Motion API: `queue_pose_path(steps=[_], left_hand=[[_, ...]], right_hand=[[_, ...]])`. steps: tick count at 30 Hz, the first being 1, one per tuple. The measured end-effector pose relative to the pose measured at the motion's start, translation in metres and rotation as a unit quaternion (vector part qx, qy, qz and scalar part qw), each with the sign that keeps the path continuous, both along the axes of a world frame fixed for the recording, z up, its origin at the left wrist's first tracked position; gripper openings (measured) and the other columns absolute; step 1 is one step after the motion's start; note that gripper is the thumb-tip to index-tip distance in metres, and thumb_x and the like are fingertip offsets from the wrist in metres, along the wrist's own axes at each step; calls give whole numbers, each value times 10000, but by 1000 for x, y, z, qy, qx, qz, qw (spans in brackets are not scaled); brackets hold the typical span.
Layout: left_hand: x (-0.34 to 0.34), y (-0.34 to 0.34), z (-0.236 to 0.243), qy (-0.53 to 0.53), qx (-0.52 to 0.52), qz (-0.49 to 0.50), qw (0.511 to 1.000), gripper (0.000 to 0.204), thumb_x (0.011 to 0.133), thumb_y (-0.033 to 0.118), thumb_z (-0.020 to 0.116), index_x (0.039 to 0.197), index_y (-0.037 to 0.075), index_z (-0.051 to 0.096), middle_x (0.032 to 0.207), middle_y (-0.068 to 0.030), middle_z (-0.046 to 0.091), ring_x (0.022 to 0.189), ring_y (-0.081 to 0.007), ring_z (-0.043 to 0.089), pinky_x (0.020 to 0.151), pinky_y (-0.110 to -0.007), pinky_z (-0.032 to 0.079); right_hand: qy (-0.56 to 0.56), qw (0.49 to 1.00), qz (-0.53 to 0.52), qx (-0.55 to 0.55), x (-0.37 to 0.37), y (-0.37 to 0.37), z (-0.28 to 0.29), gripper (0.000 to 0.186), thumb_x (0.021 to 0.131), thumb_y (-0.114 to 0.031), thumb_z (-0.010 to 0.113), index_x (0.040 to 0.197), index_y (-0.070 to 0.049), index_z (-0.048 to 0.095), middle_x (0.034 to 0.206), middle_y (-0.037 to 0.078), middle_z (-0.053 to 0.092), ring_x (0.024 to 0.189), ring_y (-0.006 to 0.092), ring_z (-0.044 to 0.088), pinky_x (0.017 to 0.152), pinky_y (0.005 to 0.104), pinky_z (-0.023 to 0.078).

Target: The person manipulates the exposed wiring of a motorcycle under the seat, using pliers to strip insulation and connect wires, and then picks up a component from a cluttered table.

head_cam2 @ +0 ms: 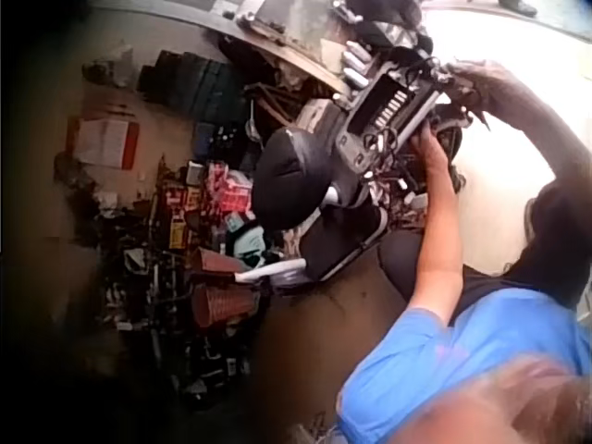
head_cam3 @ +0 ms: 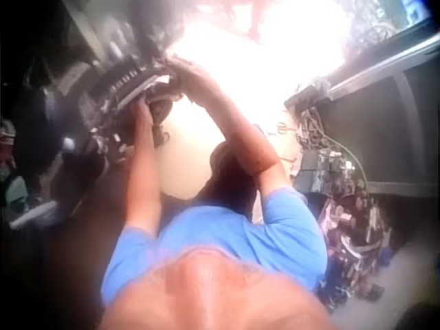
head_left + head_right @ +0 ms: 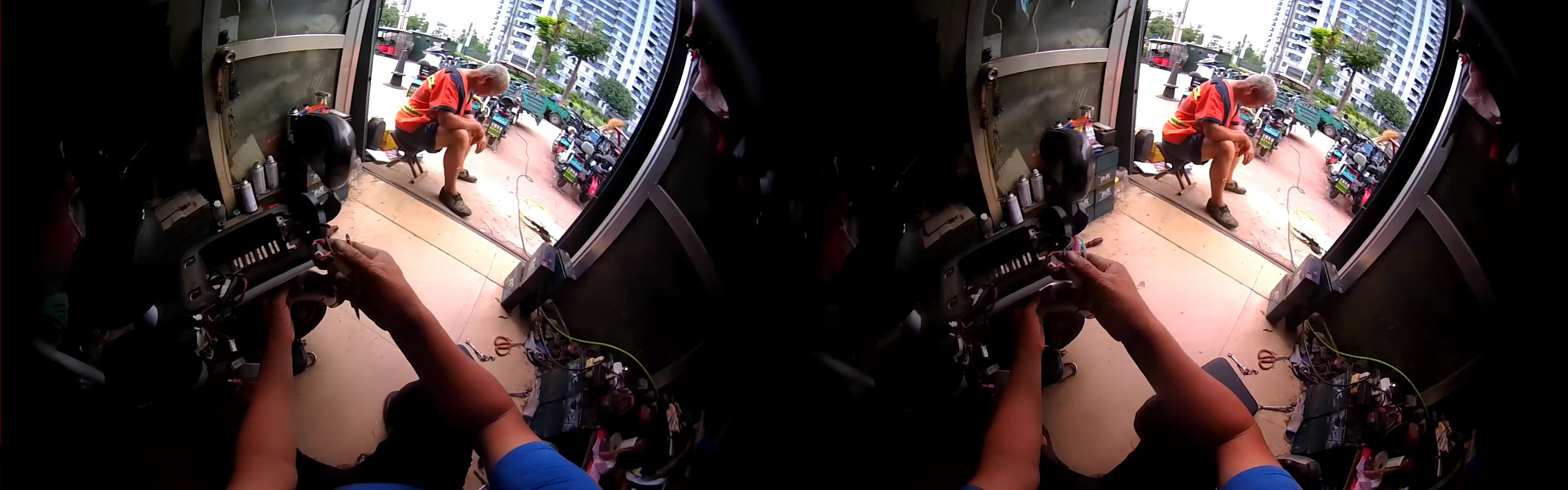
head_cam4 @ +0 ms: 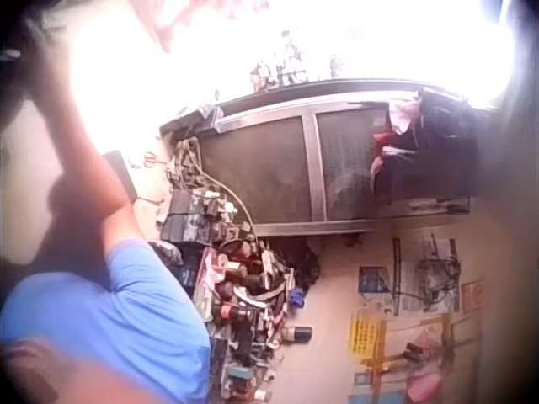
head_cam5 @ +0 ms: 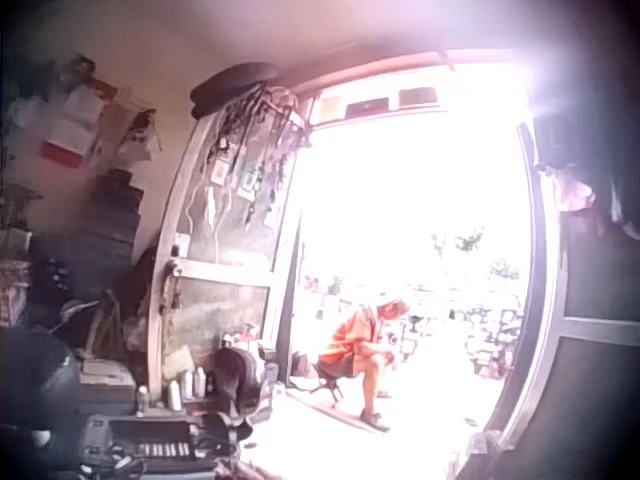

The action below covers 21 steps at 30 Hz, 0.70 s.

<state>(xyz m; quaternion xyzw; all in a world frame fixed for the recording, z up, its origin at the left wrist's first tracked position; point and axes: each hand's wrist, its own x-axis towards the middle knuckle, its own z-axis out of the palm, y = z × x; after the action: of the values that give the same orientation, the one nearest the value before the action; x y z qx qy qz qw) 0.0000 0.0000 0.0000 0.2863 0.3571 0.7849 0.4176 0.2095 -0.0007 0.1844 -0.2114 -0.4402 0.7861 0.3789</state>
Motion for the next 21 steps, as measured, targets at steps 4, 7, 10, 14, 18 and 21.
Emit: queue_pose_path(steps=[4,7,10,14,18,21], left_hand=[[38,15,-71,-6,-91,8,996,571,907,127,749,1433,71,535,1288,-38,612,1146,-172,608,972,-309,515],[23,12,-59,45,-79,-12,996,644,888,63,717,1482,51,470,1391,-52,563,1268,-203,545,1060,-340,464],[23,7,-47,12,-59,-16,998,673,869,34,717,1493,50,467,1413,-55,565,1295,-206,542,1112,-349,428],[20,5,-30,-15,-14,-1,1000,608,860,36,752,1430,52,540,1353,-38,617,1258,-183,582,1100,-339,439],[22,6,-12,37,3,32,999,548,894,148,795,1387,48,578,1330,-48,633,1250,-190,584,1087,-343,448],[20,16,-18,88,-27,89,992,591,897,194,810,1411,30,569,1366,-82,628,1252,-213,591,1079,-347,462]], right_hand=[[-58,997,-58,4,13,-14,11,311,1067,-276,600,1239,-19,630,1038,78,708,834,148,679,701,276,542],[-39,998,-57,0,0,-16,9,304,1071,-265,594,1247,-18,625,1049,100,716,870,177,706,720,292,552],[-35,998,-49,10,-4,-10,-2,333,1082,-269,573,1273,1,605,1082,125,721,881,199,714,726,304,556],[-44,998,-30,21,-1,-8,-2,341,1089,-269,553,1278,12,596,1112,141,718,909,216,715,767,333,561],[-39,998,-17,45,3,-3,-12,407,1089,-351,535,1271,9,593,1120,137,712,939,226,710,808,341,547],[-24,999,-16,21,-4,-12,-5,470,1080,-435,530,1259,-6,601,1084,105,708,858,170,671,736,295,512]])
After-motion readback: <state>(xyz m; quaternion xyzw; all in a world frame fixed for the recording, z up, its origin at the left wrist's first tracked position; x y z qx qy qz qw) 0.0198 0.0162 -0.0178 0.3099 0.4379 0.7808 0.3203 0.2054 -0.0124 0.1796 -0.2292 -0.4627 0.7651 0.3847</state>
